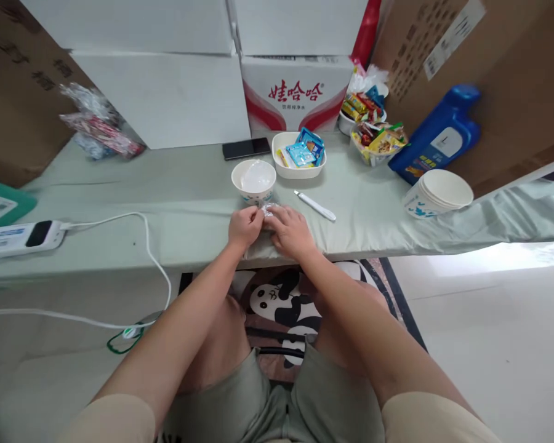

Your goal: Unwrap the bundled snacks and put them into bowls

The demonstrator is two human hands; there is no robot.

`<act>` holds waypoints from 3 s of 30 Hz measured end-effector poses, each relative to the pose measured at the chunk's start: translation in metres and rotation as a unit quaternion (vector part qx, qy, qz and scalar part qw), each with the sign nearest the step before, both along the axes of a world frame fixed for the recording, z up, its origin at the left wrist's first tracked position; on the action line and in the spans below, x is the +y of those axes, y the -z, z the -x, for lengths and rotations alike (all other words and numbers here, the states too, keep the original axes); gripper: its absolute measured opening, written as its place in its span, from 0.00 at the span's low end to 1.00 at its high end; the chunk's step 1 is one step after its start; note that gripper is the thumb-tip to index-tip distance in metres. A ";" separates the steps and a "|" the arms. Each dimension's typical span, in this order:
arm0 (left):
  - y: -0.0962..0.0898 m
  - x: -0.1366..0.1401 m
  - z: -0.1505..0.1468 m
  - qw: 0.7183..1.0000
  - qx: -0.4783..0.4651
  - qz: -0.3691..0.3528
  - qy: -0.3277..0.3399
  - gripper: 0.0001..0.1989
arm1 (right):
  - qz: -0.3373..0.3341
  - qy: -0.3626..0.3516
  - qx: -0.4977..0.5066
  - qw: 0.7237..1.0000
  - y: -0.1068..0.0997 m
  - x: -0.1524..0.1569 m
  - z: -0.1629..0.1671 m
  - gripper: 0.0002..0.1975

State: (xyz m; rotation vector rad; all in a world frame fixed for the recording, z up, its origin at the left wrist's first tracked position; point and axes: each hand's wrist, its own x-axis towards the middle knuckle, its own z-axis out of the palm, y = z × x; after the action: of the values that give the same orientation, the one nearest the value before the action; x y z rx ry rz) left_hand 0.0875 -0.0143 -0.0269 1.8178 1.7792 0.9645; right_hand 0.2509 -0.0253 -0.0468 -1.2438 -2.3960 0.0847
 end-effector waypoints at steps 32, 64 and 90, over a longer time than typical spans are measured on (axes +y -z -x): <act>0.000 -0.003 -0.002 0.999 0.038 -0.003 -0.017 0.17 | 0.017 -0.026 0.065 0.997 0.006 0.002 -0.004 0.30; -0.001 -0.007 -0.004 0.993 0.115 0.004 0.025 0.20 | 0.025 0.055 0.197 0.979 0.001 0.002 -0.005 0.19; 0.014 0.000 -0.002 0.995 0.062 -0.072 0.030 0.12 | 0.062 0.268 0.005 0.961 -0.003 0.026 -0.077 0.15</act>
State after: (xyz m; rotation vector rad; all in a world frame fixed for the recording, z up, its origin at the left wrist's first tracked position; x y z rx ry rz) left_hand 0.0896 -0.0144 -0.0413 2.0478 1.7558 0.9997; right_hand 0.3279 0.0003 -0.0435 -1.9001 -1.9874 0.0750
